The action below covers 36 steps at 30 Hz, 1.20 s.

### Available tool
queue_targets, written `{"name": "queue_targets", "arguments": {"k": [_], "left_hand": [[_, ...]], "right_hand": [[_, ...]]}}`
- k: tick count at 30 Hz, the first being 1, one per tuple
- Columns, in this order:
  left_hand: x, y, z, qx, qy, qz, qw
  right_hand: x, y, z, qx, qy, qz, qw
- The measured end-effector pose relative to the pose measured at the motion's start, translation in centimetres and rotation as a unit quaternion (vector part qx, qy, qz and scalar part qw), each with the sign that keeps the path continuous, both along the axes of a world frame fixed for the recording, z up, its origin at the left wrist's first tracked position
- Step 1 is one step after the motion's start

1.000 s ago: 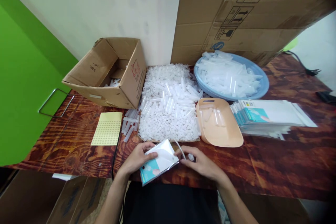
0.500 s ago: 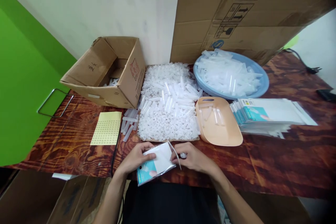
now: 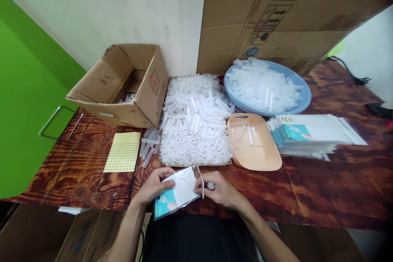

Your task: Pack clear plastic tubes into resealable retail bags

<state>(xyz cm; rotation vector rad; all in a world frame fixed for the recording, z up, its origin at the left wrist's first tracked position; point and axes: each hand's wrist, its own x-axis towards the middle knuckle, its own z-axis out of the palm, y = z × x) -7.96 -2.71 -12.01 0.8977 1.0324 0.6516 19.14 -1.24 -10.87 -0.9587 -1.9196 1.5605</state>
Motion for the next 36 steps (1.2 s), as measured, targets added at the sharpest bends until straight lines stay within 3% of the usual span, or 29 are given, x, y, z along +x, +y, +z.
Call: {"name": "queue_targets", "arguments": {"k": [8,17,36], "left_hand": [[-0.1,-0.1,0.0,-0.025,-0.065,0.042,0.997],[-0.7,0.4,1.6,0.002,-0.110,0.079,0.991],[-0.9,0.2,1.5,-0.007,-0.094,0.065,0.993]], "right_hand": [[-0.7,0.3,0.8,0.085,0.000,0.025,0.996],[-1.9,0.8,1.1,0.152,-0.009,0.052,0.987],[-1.4,1.5,2.7,0.136,0.029,0.032,0.990]]}}
